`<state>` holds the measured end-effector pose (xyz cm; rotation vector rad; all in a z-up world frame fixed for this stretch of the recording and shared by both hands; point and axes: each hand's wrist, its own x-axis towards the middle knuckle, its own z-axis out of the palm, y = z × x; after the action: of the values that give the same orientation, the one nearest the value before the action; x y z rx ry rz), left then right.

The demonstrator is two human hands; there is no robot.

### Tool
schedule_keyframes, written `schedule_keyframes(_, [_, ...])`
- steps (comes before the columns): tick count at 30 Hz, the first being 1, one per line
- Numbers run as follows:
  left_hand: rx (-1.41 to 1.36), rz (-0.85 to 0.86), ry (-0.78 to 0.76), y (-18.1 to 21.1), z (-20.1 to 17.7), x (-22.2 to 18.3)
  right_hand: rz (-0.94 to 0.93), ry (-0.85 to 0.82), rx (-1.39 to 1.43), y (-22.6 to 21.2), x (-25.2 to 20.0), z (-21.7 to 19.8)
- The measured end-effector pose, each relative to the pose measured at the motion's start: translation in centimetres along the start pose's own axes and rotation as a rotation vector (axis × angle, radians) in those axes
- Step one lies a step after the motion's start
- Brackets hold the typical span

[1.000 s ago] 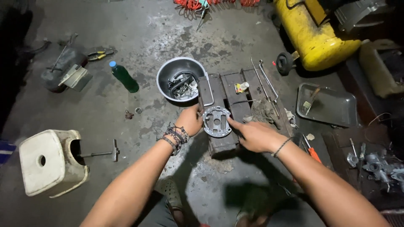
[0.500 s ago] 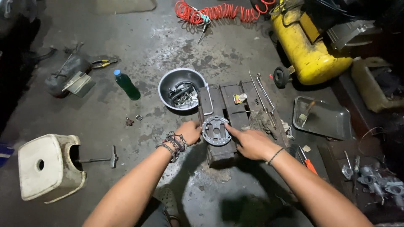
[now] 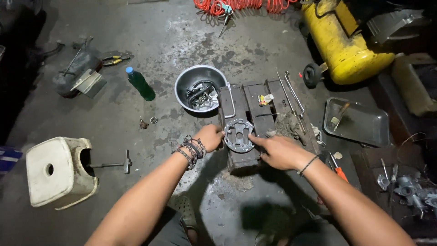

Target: Assembling a mechanical metal component by fitting a small pin into a circular metal plate

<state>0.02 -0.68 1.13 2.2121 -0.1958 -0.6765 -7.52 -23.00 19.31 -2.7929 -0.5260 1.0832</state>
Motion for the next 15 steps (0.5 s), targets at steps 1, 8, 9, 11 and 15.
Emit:
schedule_keyframes(1, [-0.001,-0.002,-0.001,0.4,-0.1,-0.5,-0.001,-0.003,0.001,0.1,0.3,0.1])
schedule_keyframes(8, [0.113,0.019,0.051,1.1,0.7,-1.3,0.000,0.013,-0.028,1.0,1.3,1.2])
schedule_keyframes(9, [0.109,0.029,0.071,0.8,0.8,-1.2,0.007,-0.025,-0.059,0.9,1.2,1.0])
schedule_keyframes(11, [0.115,0.036,0.076,0.6,0.8,-1.1,0.005,-0.056,-0.045,0.2,0.5,0.7])
schedule_keyframes(15, [0.196,0.058,0.099,0.7,1.4,-1.1,0.032,-0.073,-0.026,-0.3,0.5,0.8])
